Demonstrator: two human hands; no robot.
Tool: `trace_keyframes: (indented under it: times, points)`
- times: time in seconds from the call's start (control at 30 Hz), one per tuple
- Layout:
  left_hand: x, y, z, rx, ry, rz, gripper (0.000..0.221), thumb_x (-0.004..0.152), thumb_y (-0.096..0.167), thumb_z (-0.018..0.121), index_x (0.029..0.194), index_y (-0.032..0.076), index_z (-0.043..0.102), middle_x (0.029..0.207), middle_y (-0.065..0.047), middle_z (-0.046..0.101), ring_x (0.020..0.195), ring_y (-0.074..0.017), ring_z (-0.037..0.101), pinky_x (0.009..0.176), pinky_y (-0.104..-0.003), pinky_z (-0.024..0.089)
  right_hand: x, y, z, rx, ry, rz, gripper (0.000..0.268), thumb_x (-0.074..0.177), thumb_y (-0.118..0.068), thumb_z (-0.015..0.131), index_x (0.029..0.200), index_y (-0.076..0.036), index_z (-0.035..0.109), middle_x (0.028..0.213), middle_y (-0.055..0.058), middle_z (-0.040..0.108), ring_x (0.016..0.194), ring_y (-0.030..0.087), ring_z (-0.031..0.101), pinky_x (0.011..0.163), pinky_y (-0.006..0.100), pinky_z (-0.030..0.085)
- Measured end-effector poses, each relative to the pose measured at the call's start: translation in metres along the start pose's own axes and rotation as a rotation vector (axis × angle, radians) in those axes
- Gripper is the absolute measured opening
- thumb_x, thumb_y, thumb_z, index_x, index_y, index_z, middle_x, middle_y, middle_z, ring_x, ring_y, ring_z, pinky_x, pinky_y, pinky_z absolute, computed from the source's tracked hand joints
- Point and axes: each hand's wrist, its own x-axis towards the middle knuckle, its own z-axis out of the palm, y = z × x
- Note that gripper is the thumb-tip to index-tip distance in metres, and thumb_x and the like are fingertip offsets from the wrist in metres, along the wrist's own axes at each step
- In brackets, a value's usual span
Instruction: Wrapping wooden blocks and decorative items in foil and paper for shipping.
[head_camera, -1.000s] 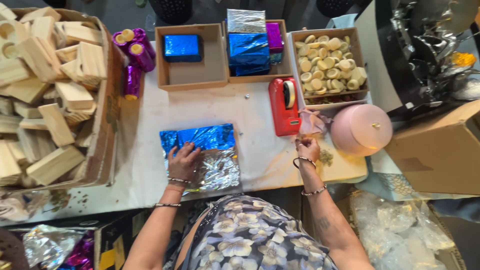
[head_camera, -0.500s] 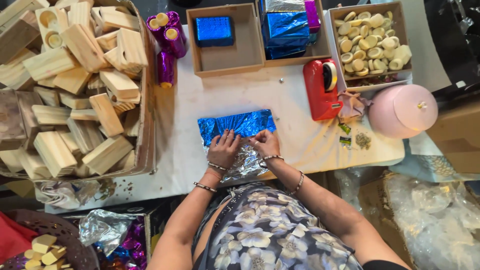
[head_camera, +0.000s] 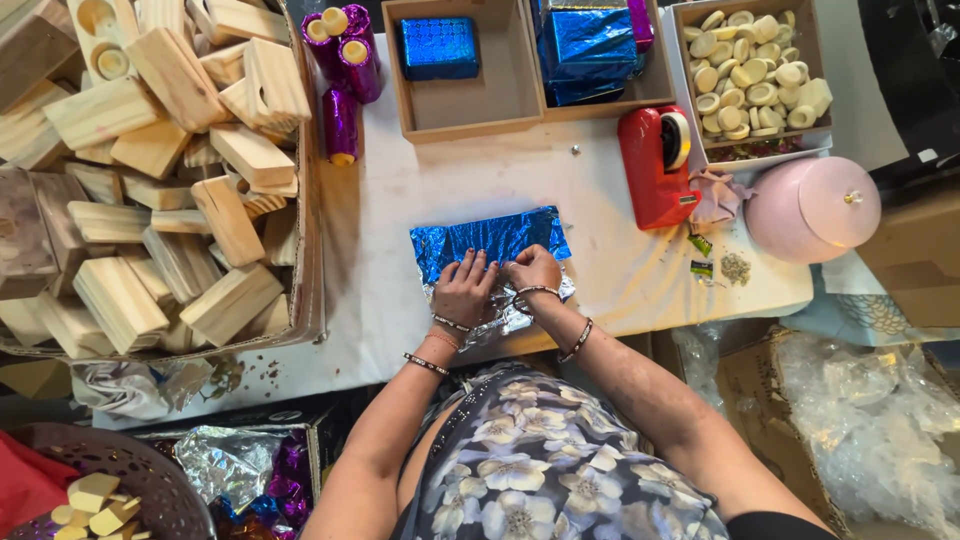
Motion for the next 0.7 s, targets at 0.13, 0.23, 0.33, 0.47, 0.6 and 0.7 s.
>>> trace_keyframes:
  times: [0.13,0.23,0.33,0.47,0.6,0.7]
  points:
    - [0.005,0.0,-0.014,0.003,-0.032,0.023,0.045,0.085,0.025,0.062,0.127,0.013,0.071,0.138,-0.015,0.066,0.131,-0.0293,0.06,0.102,-0.046,0.046,0.001,-0.005,-0.002,-0.125,0.045,0.007,0.029,0.068,-0.023,0.091,0.076,-0.009,0.066,0.073,0.004,0.071,0.063,0.016,0.066,0.063,0.034,0.055]
    - [0.002,-0.002,-0.005,-0.005,-0.005,0.033,0.042,0.089,0.025,0.062,0.128,0.013,0.071,0.139,-0.014,0.066,0.132,-0.0292,0.06,0.102,-0.046,0.046,0.001,-0.016,-0.008,-0.104,-0.017,0.108,0.027,0.07,-0.022,0.088,0.078,-0.009,0.065,0.073,0.004,0.072,0.065,0.016,0.069,0.063,0.034,0.056]
    - [0.001,-0.002,-0.006,0.007,0.002,0.03,0.041,0.09,0.025,0.063,0.129,0.014,0.07,0.14,-0.014,0.066,0.133,-0.0285,0.06,0.103,-0.046,0.046,0.002,-0.016,-0.008,-0.036,-0.08,0.182,0.028,0.069,-0.022,0.088,0.079,-0.01,0.064,0.073,0.005,0.072,0.065,0.018,0.07,0.062,0.035,0.057]
    - [0.007,-0.002,-0.017,-0.028,-0.013,0.034,0.048,0.085,0.029,0.064,0.129,0.012,0.07,0.138,-0.016,0.066,0.132,-0.0299,0.06,0.102,-0.046,0.046,0.005,-0.016,-0.01,-0.201,-0.02,0.05,0.032,0.066,-0.021,0.094,0.075,-0.01,0.066,0.07,0.006,0.072,0.061,0.016,0.067,0.059,0.033,0.053]
    - [0.012,0.0,-0.028,-0.096,-0.033,0.029,0.056,0.079,0.037,0.066,0.126,0.007,0.07,0.135,-0.019,0.066,0.128,-0.0332,0.06,0.099,-0.048,0.046,0.007,-0.019,-0.012,-0.028,-0.119,0.15,0.027,0.072,-0.015,0.088,0.079,-0.008,0.063,0.068,0.006,0.072,0.054,0.013,0.07,0.052,0.03,0.055]
    - [0.013,0.001,-0.029,-0.094,-0.015,0.022,0.053,0.08,0.034,0.065,0.127,0.009,0.07,0.134,-0.019,0.066,0.128,-0.0332,0.06,0.099,-0.048,0.046,0.007,-0.026,-0.018,-0.089,-0.171,0.191,0.029,0.073,-0.016,0.089,0.082,-0.009,0.062,0.068,0.006,0.073,0.055,0.013,0.071,0.052,0.029,0.055]
